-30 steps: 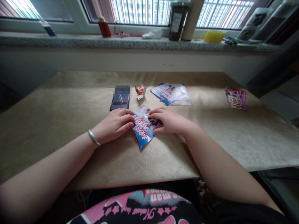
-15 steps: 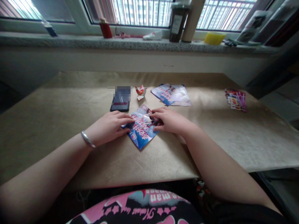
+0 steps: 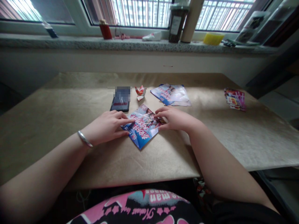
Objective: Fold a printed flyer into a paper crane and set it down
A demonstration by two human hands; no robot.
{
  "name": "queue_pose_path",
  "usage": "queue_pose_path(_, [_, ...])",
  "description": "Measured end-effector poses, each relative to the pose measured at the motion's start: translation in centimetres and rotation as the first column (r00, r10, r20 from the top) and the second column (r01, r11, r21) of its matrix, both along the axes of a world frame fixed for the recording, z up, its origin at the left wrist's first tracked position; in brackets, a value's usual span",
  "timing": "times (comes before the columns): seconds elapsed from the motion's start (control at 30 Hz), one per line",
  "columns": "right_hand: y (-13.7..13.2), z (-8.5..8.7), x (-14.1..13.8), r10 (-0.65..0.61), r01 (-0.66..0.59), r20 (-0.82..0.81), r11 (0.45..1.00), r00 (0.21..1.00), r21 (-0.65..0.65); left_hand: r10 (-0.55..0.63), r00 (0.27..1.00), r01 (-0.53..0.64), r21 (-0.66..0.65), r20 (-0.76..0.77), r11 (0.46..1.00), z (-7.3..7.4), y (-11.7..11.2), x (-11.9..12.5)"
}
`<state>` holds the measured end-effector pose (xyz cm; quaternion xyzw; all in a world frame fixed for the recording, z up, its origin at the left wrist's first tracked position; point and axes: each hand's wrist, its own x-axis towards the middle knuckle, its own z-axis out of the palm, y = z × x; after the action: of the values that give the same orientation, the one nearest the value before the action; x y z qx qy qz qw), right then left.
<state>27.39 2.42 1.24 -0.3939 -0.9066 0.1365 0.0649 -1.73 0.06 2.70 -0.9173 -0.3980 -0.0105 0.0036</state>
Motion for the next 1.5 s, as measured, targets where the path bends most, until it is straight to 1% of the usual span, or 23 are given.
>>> queue_pose_path(0.2, [-0.1,-0.3,0.0,0.001,-0.001,0.021,1.0,1.0,-0.008,0.025,1.0,-0.024,0.068,-0.008,0.997,-0.6,-0.3,0.4])
queue_pose_path(0.3, [0.0,-0.4,-0.1,-0.019,0.018,0.019,0.999,1.0,0.027,0.046,0.999,-0.045,0.114,-0.005,0.993,-0.9,-0.5,0.7])
queue_pose_path(0.37, [0.2,-0.6,0.0,-0.039,0.039,0.012,0.997,0.999,0.063,0.027,0.999,-0.03,0.129,0.025,0.991,-1.2,-0.4,1.0])
queue_pose_path(0.47, [0.6,-0.9,0.2,-0.047,0.048,-0.016,0.994,0.999,0.099,-0.098,0.991,0.087,0.118,0.095,0.989,-2.0,-0.2,1.4])
queue_pose_path(0.53, [0.7,-1.0,0.3,-0.024,0.028,-0.042,0.993,0.999,0.111,-0.167,0.973,0.151,0.109,0.158,0.983,-2.6,0.0,1.7])
queue_pose_path(0.6, [0.6,-1.1,0.2,0.009,-0.002,-0.061,0.993,0.998,0.12,-0.227,0.952,0.22,0.058,0.204,0.974,-3.0,0.1,1.9])
queue_pose_path(0.67, [0.5,-1.1,0.1,0.036,-0.027,-0.072,0.992,0.997,0.123,-0.266,0.935,0.275,-0.006,0.236,0.961,-3.1,0.2,2.0])
queue_pose_path(0.73, [0.4,-1.0,-0.1,0.044,-0.035,-0.077,0.992,0.996,0.121,-0.274,0.927,0.294,-0.043,0.254,0.955,-3.1,0.1,2.0])
queue_pose_path(0.83, [0.2,-0.9,-0.2,0.034,-0.024,-0.091,0.993,0.995,0.115,-0.272,0.927,0.292,-0.039,0.258,0.956,-2.9,0.1,2.1])
queue_pose_path(1.0, [0.4,-0.8,-0.3,-0.007,0.019,-0.118,0.995,0.993,0.094,-0.281,0.938,0.281,0.028,0.203,0.959,-2.6,-0.4,2.4])
queue_pose_path(1.13, [0.4,-0.7,-0.2,-0.02,0.029,-0.149,0.998,0.989,0.061,-0.241,0.957,0.228,0.093,0.163,0.969,-2.7,-1.0,2.8])
queue_pose_path(1.33, [0.4,-0.8,0.0,-0.002,0.009,-0.181,0.999,0.983,0.04,-0.189,0.977,0.179,0.103,0.099,0.978,-2.5,-1.4,3.6])
queue_pose_path(1.5, [0.4,-0.9,-0.1,0.007,-0.004,-0.22,1.0,0.975,0.016,-0.166,0.986,0.165,0.079,0.006,0.983,-1.8,-0.9,4.1])
